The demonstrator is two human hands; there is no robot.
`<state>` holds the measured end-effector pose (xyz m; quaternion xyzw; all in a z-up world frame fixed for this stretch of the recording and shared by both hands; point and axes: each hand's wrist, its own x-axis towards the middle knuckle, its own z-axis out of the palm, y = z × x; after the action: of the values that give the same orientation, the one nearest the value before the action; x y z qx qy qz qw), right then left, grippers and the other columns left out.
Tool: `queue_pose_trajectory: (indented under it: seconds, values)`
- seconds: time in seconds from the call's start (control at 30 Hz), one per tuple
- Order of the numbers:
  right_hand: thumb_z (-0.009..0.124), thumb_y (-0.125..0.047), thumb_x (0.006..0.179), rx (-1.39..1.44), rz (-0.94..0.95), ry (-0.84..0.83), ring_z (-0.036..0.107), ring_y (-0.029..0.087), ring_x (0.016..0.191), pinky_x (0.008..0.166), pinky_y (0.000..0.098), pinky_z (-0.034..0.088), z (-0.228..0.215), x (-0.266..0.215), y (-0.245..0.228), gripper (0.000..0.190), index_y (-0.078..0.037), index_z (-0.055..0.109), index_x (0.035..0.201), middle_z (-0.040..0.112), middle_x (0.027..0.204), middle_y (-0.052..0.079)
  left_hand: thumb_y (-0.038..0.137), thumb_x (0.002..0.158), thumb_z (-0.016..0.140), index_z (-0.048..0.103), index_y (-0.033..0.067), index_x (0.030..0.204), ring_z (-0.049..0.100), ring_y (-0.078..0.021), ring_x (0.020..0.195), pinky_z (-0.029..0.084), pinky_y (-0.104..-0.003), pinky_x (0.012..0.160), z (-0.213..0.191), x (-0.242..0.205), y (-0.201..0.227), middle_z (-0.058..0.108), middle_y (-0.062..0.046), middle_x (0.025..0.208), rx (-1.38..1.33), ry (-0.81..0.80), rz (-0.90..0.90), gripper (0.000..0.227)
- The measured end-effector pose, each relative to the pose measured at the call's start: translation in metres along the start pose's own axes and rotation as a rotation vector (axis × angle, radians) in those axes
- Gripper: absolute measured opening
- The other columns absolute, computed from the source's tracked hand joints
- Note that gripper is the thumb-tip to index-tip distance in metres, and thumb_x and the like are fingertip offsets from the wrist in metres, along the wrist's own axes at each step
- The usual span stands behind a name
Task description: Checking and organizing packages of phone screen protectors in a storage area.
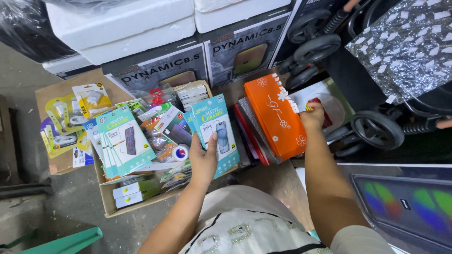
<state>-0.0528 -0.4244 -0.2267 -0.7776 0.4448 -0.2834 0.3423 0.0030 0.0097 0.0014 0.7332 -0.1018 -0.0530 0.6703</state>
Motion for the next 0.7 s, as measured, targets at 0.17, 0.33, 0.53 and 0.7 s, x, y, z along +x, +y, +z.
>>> queue_pose_trajectory:
  seconds: [0.17,0.33,0.53,0.7]
  values:
    - [0.077,0.000,0.080,0.087,-0.094,0.182,0.066,0.022,0.089,0.084,0.0343,0.053,0.006,-0.009,-0.019,0.034,-0.005,0.065,0.111,0.069,0.096,0.010,0.024,0.102,0.065,0.059,0.0002,0.122,0.067,-0.0146,0.099,0.053,-0.029,0.090,-0.002,-0.001,0.001,0.074,-0.010,0.110,-0.042,0.008,-0.002,0.032]
    - [0.077,-0.006,0.088,0.529,-0.029,0.076,0.061,0.015,0.085,0.077,0.0284,0.052,-0.010,-0.061,-0.129,0.034,-0.005,0.064,0.119,0.064,0.098,0.005,0.023,0.101,0.066,0.059,0.0003,0.123,0.065,-0.0142,0.098,0.053,-0.030,0.089,-0.001,-0.003,0.002,0.073,-0.010,0.109,-0.107,0.007,-0.007,0.032]
    - [0.079,-0.010,0.087,0.893,-0.033,-0.831,0.069,0.010,0.094,0.086,0.0259,0.057,-0.019,-0.151,-0.238,0.033,-0.003,0.065,0.115,0.070,0.102,0.002,0.020,0.097,0.071,0.062,0.0003,0.124,0.067,-0.0142,0.099,0.054,-0.029,0.089,-0.004,-0.004,0.011,0.072,-0.008,0.111,-0.099,0.000,0.049,0.034]
    - [0.077,-0.001,0.084,0.972,0.058,-1.014,0.070,0.016,0.096,0.089,0.0305,0.057,-0.020,-0.166,-0.263,0.040,-0.001,0.061,0.120,0.073,0.107,0.010,0.020,0.097,0.070,0.059,0.0014,0.127,0.067,-0.0125,0.101,0.054,-0.028,0.090,-0.013,-0.003,0.005,0.073,-0.007,0.113,-0.289,-0.011,-0.022,0.038]
